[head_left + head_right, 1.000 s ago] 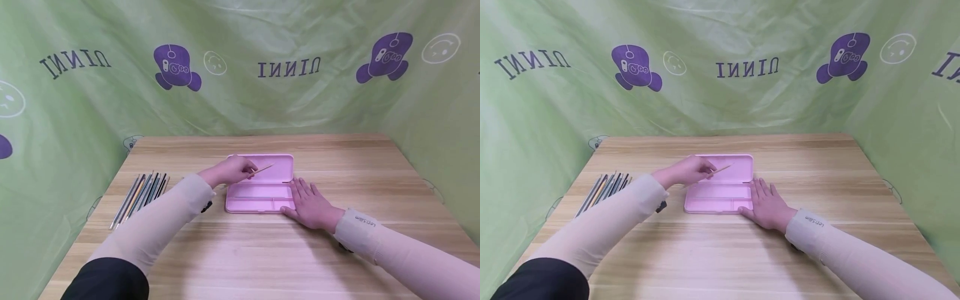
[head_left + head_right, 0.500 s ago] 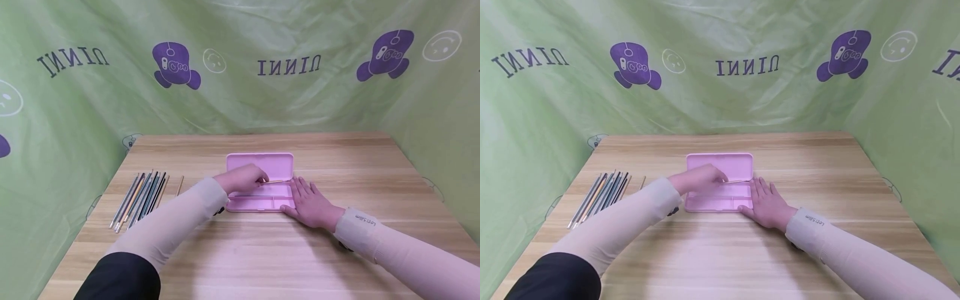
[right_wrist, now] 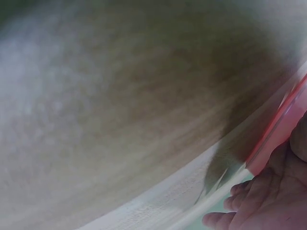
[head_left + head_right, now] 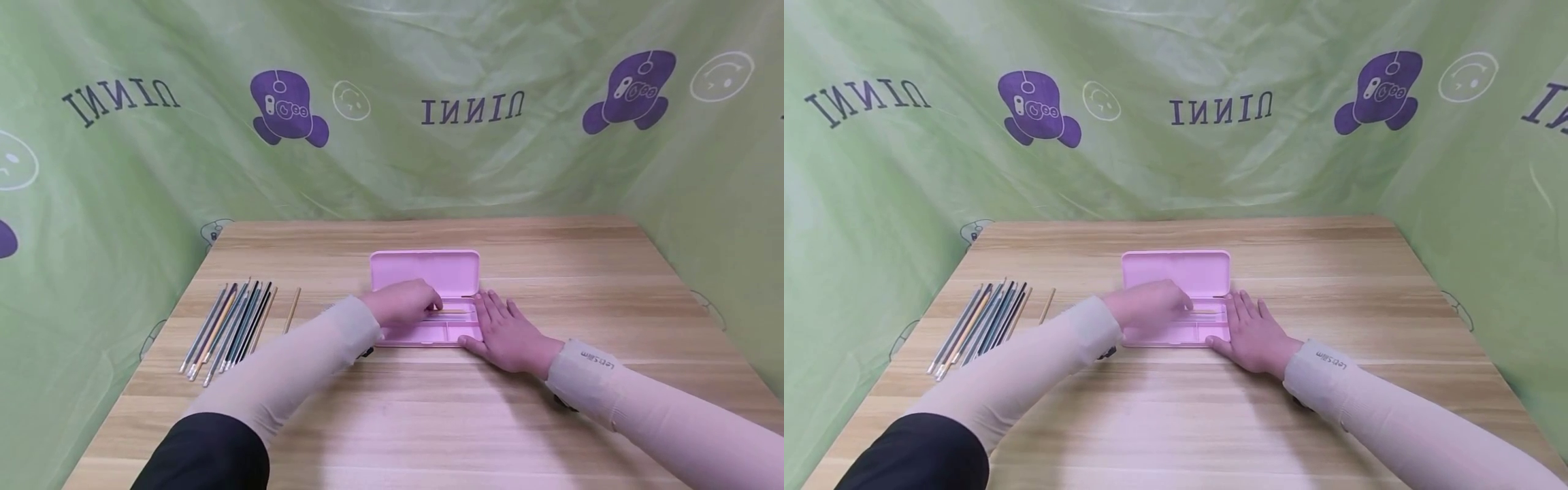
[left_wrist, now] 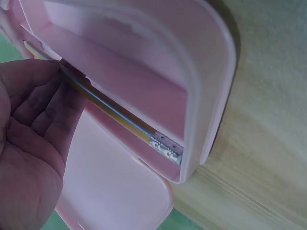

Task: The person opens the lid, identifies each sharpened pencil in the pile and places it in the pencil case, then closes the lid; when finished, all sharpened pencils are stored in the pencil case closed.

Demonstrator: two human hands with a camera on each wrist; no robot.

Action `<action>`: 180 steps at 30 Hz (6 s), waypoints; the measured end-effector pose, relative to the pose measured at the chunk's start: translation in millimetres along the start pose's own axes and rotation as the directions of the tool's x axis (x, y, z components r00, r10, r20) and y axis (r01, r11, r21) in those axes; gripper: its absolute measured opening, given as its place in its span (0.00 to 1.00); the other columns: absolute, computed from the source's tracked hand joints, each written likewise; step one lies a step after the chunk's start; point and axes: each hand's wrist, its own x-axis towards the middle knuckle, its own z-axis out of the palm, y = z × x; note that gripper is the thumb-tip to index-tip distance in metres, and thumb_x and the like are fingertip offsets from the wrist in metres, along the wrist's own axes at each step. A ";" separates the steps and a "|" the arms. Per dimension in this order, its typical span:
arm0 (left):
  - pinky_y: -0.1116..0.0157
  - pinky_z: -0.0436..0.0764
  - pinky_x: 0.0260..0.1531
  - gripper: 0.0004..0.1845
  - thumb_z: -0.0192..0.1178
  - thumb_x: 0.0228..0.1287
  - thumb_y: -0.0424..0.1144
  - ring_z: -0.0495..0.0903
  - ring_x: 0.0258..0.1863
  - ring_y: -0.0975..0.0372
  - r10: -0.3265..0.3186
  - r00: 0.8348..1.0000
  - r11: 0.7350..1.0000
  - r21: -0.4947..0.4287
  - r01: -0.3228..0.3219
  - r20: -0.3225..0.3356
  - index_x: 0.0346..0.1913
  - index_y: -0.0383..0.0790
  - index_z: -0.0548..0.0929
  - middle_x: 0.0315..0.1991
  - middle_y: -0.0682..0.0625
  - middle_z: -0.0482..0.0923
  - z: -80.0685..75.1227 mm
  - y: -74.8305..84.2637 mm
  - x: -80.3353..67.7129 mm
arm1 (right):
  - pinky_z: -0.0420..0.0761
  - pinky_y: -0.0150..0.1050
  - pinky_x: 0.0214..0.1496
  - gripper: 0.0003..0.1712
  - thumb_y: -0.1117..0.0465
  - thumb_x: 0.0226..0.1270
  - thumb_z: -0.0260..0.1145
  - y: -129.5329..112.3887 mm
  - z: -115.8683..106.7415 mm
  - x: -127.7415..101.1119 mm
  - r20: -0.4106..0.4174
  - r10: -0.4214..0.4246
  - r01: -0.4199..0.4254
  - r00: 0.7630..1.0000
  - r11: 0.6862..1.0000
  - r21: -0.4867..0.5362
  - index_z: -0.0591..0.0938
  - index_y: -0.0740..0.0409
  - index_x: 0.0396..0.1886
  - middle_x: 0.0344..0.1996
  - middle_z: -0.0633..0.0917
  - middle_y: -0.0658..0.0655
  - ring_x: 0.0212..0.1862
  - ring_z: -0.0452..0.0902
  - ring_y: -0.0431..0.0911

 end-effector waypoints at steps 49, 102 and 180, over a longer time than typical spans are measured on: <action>0.72 0.83 0.47 0.29 0.50 0.81 0.32 0.80 0.40 0.76 -0.789 0.604 0.378 -0.863 0.336 -0.111 0.71 0.11 0.55 0.53 0.34 0.81 16.0 -212.7 -333.1 | 0.51 0.70 0.75 0.52 0.37 0.80 0.51 0.7 3.5 1.3 -0.021 -0.017 0.018 1.000 0.999 0.031 0.53 0.81 0.76 0.77 0.54 0.78 0.78 0.48 0.71; 0.63 0.76 0.31 0.10 0.63 0.65 0.29 0.75 0.33 0.54 -0.878 0.470 0.412 -0.637 0.651 -0.087 0.39 0.22 0.77 0.33 0.41 0.77 29.7 -187.9 -313.5 | 0.52 0.70 0.75 0.52 0.38 0.80 0.52 2.1 1.2 -0.1 -0.012 -0.013 0.014 1.000 0.999 0.034 0.53 0.81 0.77 0.77 0.54 0.78 0.78 0.48 0.71; 0.71 0.78 0.41 0.08 0.62 0.69 0.28 0.76 0.33 0.66 -0.092 0.996 0.957 -0.277 0.084 -0.016 0.45 0.32 0.89 0.35 0.51 0.85 -16.3 -26.5 -2.8 | 0.50 0.71 0.75 0.55 0.34 0.79 0.51 12.3 17.2 6.4 -0.024 0.008 -0.008 1.000 1.000 0.021 0.51 0.79 0.78 0.78 0.53 0.76 0.78 0.47 0.70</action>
